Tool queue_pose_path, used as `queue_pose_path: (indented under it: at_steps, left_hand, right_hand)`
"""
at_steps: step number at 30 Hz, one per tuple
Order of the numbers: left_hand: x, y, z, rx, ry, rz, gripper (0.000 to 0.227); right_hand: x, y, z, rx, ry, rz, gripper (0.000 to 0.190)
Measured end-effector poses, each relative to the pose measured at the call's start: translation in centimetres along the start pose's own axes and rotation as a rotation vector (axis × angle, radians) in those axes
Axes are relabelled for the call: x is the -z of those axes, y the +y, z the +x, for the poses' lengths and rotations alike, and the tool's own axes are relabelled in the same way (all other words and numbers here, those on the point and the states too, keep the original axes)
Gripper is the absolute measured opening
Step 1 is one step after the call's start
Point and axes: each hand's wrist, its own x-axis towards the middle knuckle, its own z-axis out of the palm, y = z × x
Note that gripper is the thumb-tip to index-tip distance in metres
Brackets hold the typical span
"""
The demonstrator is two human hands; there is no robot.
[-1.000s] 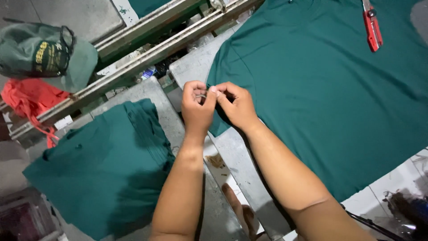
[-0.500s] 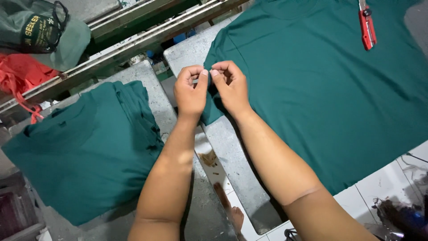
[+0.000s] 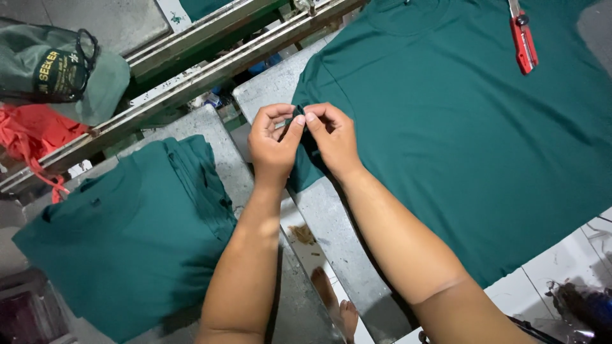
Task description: The person uses a red utility knife to cut the collar and sleeve seams of a green polo shirt laid on a table. They then pull and remove the cut fabric pieces from the shirt.
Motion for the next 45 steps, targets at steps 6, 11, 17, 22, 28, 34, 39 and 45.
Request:
queue_pose_path:
  at_steps: [6,11,17,22,28,34,39,45]
  left_hand:
    - [0.2,0.1,0.2,-0.050,0.054,0.156,0.012]
    - [0.1,1.1,0.0,-0.089,0.020,0.170,0.012]
    - [0.4,1.0,0.6,-0.184,0.005,0.238,0.005]
    - [0.1,1.3,0.3,-0.220,-0.048,0.228,0.009]
    - [0.1,1.7,0.2,-0.163,-0.052,0.254,0.015]
    - [0.4,1.0,0.4,-0.158,-0.013,0.296,0.008]
    - [0.3,0.3,0.6,-0.077,0.029,0.151,0.009]
    - [1.0,1.0,0.7,-0.226,0.025,0.261,0.016]
  right_hand:
    - [-0.3,-0.6,-0.2,-0.019,-0.034,-0.038,0.006]
    - [-0.3,-0.7,-0.1,-0.010,-0.023,-0.057,0.008]
    - [-0.2,-0.8,0.0,-0.025,-0.051,-0.037,0.009]
    - [0.1,0.2,-0.1,-0.070,-0.075,0.033,0.011]
    - [-0.1,-0.5,0.0,0.029,-0.015,-0.077,0.010]
    - [-0.2,-1.1,-0.2,0.040,-0.051,-0.121,0.012]
    - [-0.3,-1.9,0.0,0.059,-0.076,-0.105,0.014]
    - [0.0,-1.2,0.1,0.046,-0.057,-0.084,0.016]
